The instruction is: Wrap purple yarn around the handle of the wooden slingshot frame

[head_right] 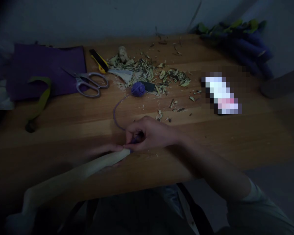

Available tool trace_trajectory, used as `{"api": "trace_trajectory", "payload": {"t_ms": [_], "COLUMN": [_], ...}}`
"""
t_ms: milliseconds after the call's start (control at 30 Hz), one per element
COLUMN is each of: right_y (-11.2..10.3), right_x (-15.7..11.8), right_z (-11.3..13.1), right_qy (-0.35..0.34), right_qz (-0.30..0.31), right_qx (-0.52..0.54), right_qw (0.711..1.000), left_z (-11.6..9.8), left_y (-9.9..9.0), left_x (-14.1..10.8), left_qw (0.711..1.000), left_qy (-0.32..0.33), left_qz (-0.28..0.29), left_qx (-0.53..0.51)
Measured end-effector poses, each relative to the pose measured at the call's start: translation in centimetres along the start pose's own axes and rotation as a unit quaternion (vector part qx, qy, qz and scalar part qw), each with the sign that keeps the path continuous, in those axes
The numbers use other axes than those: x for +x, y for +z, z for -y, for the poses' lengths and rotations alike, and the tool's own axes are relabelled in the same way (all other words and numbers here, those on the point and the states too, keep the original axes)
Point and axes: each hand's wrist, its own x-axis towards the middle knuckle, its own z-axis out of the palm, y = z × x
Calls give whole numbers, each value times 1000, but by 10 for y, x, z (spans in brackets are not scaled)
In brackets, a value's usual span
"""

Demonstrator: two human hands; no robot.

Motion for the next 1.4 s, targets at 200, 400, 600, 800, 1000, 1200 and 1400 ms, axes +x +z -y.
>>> {"api": "trace_trajectory", "payload": {"t_ms": [200,400,600,800,1000,1200,1400], "right_y": [1,3,11,23,34,42,43], "right_x": [-3,-2,0,4,6,11,17], "right_z": [-1,-3,0,-1,-3,-1,-6], "right_qy": [-48,-102,-118,-116,-91,6,54], "right_qz": [-84,-124,-178,-251,-270,-274,-205], "right_qx": [-42,-134,-177,-203,-139,126,311], "right_qw": [994,978,961,939,949,953,926], "left_z": [-4,-4,0,7,3,-5,-8], "left_y": [-15,-17,-22,-21,-12,-7,2], "left_x": [18,19,16,23,16,6,0], "left_qw": [983,973,954,916,912,935,962], "left_qy": [-17,25,104,181,234,206,163], "left_qz": [151,179,199,253,215,218,147], "left_qx": [-101,-146,-197,-254,-259,-189,-160]}}
